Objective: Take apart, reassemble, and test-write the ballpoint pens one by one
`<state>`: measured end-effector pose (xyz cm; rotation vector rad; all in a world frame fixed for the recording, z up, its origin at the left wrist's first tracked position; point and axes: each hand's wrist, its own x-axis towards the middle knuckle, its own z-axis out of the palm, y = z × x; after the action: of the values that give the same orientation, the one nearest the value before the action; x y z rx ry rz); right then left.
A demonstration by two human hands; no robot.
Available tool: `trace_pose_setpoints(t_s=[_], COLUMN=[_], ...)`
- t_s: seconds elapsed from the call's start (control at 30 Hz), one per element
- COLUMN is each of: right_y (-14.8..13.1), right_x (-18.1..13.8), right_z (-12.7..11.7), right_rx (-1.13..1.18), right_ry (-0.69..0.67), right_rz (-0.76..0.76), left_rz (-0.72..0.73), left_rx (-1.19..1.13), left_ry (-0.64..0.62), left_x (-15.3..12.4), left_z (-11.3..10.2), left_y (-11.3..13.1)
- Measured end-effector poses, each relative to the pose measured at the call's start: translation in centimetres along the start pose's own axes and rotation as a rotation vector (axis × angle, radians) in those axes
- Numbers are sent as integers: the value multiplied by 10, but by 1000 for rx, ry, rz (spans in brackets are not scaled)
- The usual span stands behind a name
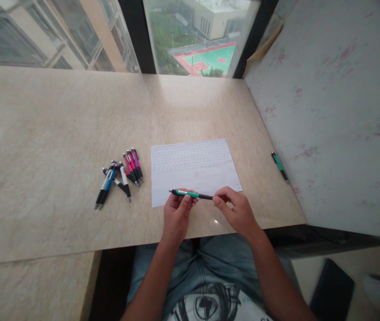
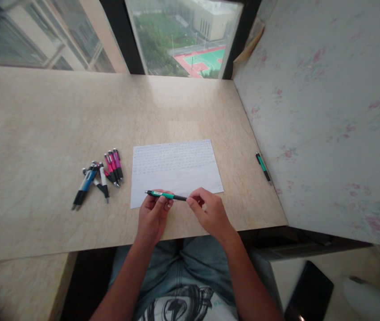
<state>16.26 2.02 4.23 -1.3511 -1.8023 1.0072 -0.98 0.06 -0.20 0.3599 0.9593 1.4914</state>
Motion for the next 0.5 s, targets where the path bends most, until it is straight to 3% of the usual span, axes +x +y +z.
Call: trace_pose_setpoints(t_s=[0.13,0.33,0.5], right_y=[1,-2,0], right_x=[0,0,0], right_z=[-1,3,5], right_rx=[28,-34,-83], right_ry=[-70,5,-27], right_rz=[23,13,21], left_rz=[7,8,14], left_rx=[9,20,30], left_ry=[-14,5,-14], left_x=[0,0,-1], left_z=[-2,0,0], left_y=[-1,0,0])
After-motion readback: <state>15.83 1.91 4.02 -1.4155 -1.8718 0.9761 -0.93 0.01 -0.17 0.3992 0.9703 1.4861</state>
